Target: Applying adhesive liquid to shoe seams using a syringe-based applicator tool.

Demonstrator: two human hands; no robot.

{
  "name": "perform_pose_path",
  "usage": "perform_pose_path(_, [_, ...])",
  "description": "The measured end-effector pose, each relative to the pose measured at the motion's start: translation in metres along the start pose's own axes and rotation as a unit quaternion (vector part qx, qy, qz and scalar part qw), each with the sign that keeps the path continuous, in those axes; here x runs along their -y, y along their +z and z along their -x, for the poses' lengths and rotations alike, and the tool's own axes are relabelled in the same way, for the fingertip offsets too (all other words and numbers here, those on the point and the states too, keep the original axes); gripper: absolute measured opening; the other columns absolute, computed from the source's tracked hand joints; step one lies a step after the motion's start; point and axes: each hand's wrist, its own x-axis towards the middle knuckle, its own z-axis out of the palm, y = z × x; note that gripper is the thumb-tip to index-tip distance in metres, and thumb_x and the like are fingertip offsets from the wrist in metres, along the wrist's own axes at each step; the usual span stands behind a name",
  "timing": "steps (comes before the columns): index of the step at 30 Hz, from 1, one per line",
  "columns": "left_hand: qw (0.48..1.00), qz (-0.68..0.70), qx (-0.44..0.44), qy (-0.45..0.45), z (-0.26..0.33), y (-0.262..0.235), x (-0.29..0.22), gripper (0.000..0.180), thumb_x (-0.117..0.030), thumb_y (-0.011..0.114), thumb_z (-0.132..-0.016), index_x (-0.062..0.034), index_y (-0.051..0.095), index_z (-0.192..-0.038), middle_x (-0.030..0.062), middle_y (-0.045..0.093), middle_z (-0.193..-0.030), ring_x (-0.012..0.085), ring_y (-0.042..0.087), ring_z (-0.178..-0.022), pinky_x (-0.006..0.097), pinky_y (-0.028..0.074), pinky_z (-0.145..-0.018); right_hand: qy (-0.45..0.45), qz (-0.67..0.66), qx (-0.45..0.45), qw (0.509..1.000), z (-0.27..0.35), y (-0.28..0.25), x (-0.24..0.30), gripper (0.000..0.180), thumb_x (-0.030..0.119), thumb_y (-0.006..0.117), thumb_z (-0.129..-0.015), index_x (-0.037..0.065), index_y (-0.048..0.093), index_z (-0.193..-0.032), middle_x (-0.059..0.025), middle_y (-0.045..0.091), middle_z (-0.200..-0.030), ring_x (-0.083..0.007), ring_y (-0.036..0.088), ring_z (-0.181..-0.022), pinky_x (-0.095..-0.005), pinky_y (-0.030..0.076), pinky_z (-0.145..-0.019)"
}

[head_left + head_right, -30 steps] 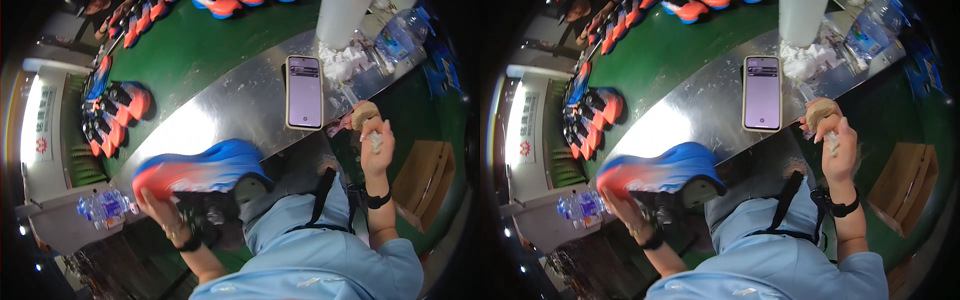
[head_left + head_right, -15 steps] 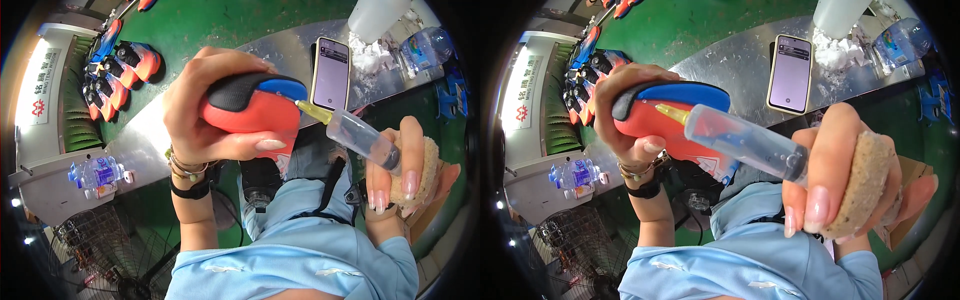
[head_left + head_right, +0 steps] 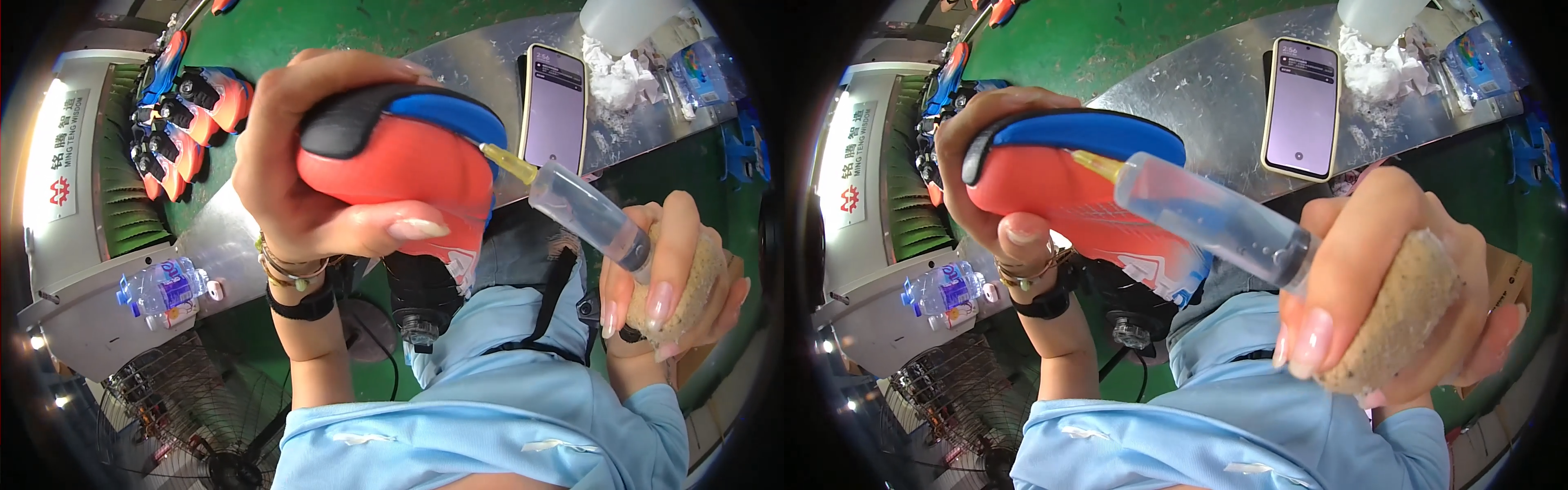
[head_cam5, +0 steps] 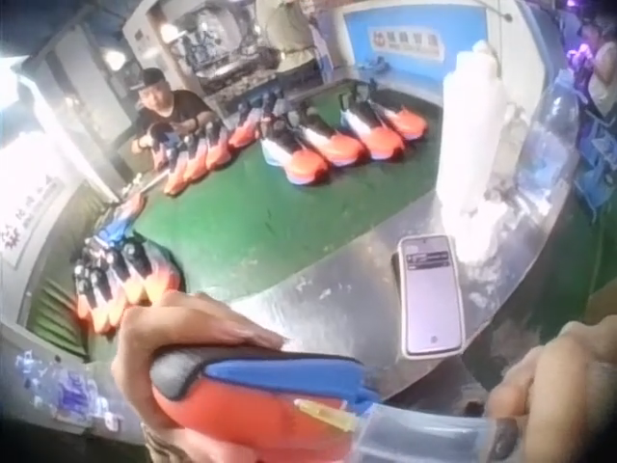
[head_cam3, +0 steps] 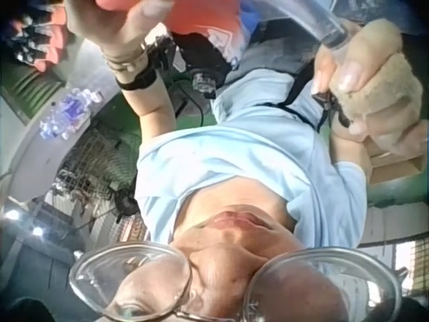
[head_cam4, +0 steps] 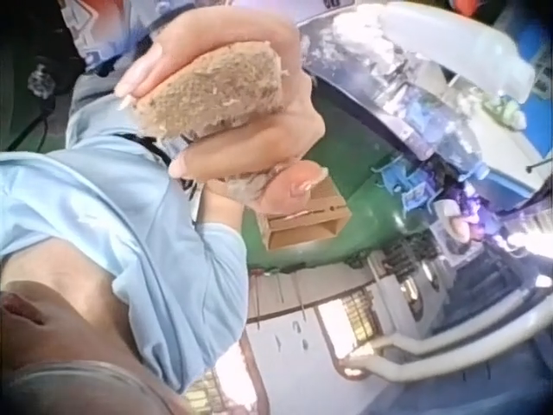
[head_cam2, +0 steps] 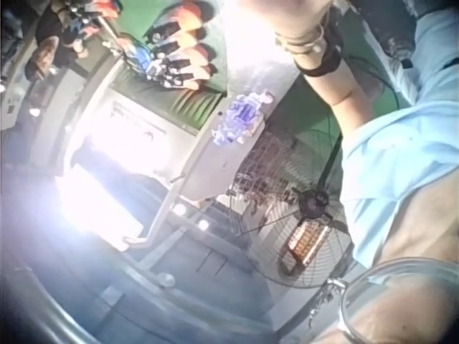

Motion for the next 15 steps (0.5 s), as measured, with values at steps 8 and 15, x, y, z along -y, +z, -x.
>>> perform_pose_path(8, [0.992,0.059,-0.101,-0.052,0.010,-0.006,0.024,0.081,-0.056,0.072,-0.071,0.0086,0.046,-0.113,0.0205,0.061,-0.100,0.0247,0.062,-0.088,0.034,0.050,-0.079,-0.020,-0.059,-0.060,0.996,-0.015,0.009,-0.037,0.054,0.038,0.049,-0.091,0.009,0.048,-0.044,-0.0107,0.054,-0.075,-0.0219,0.054,-0.042,-0.0243,0.049,-0.047])
perform_pose_path(15, [0.983,-0.024,-0.165,-0.071,0.017,-0.014,0.046,0.081,-0.066,0.054,-0.080,0.0069,0.045,-0.116,0.0212,0.058,-0.103,0.0274,0.061,-0.091,0.037,0.050,-0.081,0.020,-0.030,0.012,0.999,-0.006,-0.016,-0.059,0.065,0.045,0.030,-0.094,0.005,0.060,-0.052,-0.0269,0.053,-0.087,-0.0298,0.060,-0.065,-0.0341,0.051,-0.059])
